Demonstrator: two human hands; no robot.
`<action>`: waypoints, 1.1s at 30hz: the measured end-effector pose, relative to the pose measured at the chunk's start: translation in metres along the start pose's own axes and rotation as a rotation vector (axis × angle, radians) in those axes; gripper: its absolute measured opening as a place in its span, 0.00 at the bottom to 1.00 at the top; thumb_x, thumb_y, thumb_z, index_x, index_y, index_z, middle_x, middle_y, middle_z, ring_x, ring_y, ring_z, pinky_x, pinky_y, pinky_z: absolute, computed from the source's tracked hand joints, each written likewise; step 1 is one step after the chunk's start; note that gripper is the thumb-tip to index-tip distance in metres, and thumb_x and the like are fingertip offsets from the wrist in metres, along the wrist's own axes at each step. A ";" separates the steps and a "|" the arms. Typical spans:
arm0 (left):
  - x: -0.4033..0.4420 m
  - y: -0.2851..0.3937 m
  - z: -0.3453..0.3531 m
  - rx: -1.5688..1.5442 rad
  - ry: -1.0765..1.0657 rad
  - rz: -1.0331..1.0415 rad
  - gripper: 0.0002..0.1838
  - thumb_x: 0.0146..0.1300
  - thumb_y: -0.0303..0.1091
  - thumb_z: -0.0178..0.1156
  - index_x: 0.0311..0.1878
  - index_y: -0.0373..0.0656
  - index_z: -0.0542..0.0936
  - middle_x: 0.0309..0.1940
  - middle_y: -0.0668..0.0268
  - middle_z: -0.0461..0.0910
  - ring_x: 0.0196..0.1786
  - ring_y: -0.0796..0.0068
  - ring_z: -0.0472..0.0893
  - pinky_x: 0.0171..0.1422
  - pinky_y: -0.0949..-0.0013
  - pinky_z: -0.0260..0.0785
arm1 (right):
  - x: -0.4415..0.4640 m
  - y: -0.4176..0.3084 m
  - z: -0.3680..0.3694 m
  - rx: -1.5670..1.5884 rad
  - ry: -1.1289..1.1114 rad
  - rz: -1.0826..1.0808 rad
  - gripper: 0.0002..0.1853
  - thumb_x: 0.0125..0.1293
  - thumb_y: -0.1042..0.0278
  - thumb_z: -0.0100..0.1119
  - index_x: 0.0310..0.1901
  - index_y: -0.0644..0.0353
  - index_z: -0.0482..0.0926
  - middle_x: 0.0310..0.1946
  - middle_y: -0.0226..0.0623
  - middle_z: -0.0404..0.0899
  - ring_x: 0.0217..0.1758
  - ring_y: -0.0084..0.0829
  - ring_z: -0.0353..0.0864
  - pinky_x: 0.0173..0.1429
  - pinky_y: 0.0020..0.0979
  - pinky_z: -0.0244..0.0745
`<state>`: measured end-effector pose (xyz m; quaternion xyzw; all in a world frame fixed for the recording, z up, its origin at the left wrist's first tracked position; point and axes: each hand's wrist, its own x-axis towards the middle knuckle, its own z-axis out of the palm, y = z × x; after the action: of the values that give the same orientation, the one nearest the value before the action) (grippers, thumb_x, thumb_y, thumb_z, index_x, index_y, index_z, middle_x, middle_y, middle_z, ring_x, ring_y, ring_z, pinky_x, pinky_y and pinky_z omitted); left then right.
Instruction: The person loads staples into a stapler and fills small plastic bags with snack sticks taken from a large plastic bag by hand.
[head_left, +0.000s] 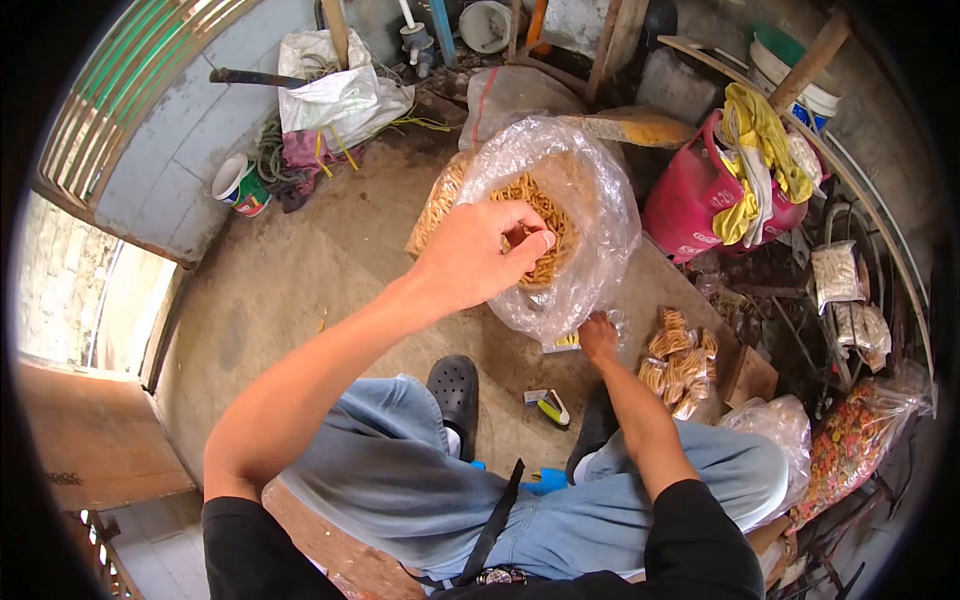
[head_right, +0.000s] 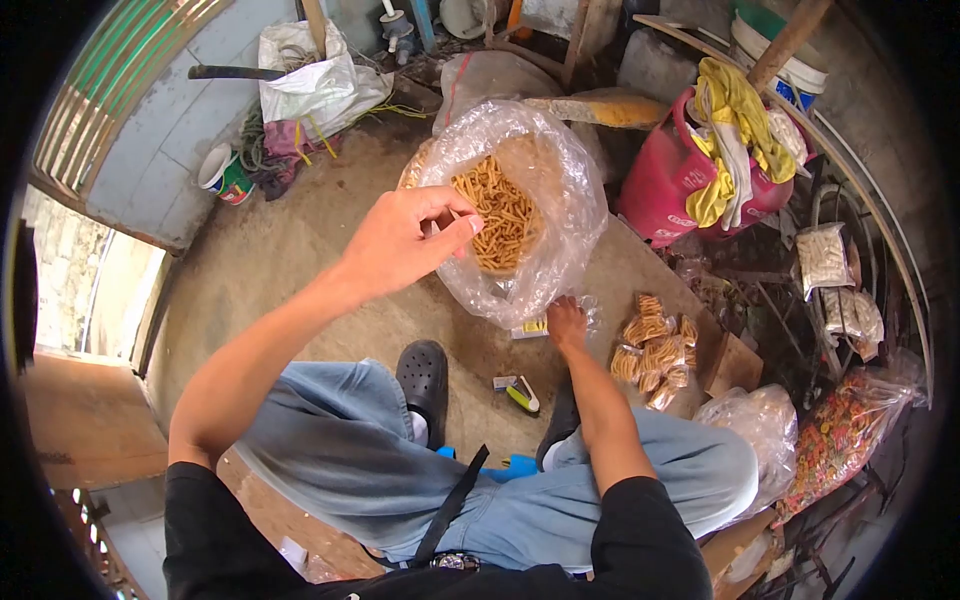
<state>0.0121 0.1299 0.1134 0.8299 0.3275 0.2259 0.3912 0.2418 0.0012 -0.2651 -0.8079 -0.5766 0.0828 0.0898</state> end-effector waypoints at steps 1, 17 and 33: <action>0.001 0.000 0.001 -0.004 -0.002 0.002 0.10 0.62 0.37 0.59 0.37 0.40 0.82 0.20 0.70 0.80 0.21 0.87 0.71 0.25 0.77 0.62 | 0.000 0.007 0.003 -0.011 0.044 -0.108 0.08 0.58 0.66 0.54 0.34 0.57 0.81 0.42 0.33 0.78 0.51 0.37 0.76 0.51 0.40 0.76; -0.010 0.005 -0.006 0.063 -0.028 0.130 0.11 0.60 0.37 0.62 0.40 0.40 0.81 0.26 0.66 0.83 0.25 0.80 0.76 0.31 0.73 0.66 | -0.038 0.033 -0.045 -0.020 -0.195 -0.296 0.10 0.54 0.62 0.64 0.33 0.57 0.79 0.37 0.36 0.78 0.47 0.39 0.78 0.46 0.40 0.78; -0.013 0.009 -0.017 0.017 -0.001 0.161 0.13 0.59 0.40 0.63 0.40 0.40 0.81 0.27 0.64 0.82 0.29 0.77 0.78 0.36 0.71 0.70 | 0.036 -0.024 -0.296 0.523 -0.841 -0.153 0.06 0.65 0.70 0.58 0.41 0.59 0.80 0.30 0.27 0.81 0.34 0.19 0.77 0.37 0.24 0.72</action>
<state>-0.0041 0.1246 0.1295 0.8569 0.2613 0.2534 0.3649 0.3018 0.0284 0.0271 -0.6104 -0.5803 0.5363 0.0552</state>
